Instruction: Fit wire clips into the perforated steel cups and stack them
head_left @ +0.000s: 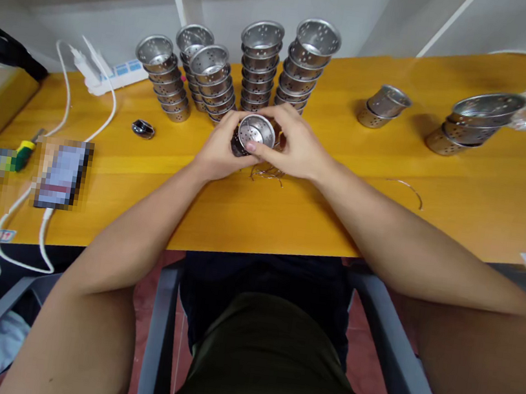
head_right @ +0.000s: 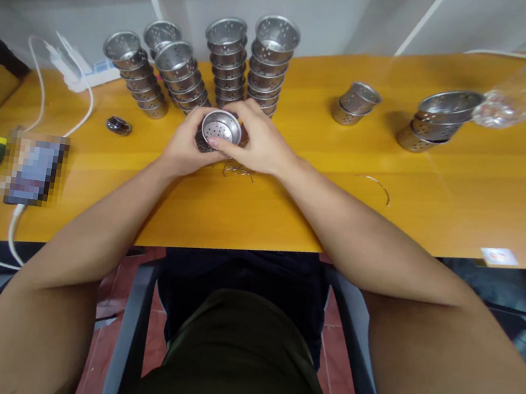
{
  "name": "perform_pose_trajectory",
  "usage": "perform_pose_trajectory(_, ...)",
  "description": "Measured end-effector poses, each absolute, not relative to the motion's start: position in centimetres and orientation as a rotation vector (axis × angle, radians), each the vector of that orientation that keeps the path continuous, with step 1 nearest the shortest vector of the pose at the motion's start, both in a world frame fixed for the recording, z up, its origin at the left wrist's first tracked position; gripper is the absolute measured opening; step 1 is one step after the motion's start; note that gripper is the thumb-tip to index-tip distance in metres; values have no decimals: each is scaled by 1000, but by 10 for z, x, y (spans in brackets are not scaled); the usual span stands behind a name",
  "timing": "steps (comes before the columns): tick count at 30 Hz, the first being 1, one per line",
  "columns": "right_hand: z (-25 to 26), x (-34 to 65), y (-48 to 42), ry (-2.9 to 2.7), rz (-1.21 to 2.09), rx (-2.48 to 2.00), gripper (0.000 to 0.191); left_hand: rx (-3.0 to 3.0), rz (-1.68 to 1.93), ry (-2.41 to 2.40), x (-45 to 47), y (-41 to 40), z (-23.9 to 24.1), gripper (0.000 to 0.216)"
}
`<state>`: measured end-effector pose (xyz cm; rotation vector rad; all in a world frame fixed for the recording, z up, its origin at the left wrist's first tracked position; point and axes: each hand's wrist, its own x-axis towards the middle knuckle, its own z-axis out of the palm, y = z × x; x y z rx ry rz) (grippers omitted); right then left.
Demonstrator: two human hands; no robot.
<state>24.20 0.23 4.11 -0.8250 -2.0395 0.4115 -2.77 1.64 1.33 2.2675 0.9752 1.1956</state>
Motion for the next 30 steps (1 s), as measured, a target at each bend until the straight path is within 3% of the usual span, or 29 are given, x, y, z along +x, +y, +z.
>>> perform_pose_trajectory(2, 41, 236, -2, -2064, 396, -836, 78, 2249, 1215, 977, -27, 17, 13, 110)
perform_pose_trajectory(6, 50, 240, -9, -2025, 384, -892, 68, 2283, 1240, 967, -27, 19, 16, 112)
perform_pose_trajectory(10, 55, 238, -16, -2039, 413, -923, 37, 2352, 1275, 964, -27, 20, 19, 109)
perform_pose_trajectory(19, 51, 211, -31, -1988, 577, -901, 9, 2470, 1310, 1004, -27, 17, 15, 93)
perform_pose_trajectory(22, 51, 209, -29, -1921, 672, -890, 22, 2430, 1237, 1022, -24, 12, 18, 87)
perform_pose_trajectory(27, 49, 209, -15, -1862, 978, -725, 10, 2384, 1177, 1092, -24, 7, 23, 81)
perform_pose_trajectory(30, 52, 211, -12, -1830, 1018, -654, 26, 2384, 1177, 1089, -25, 6, 24, 85)
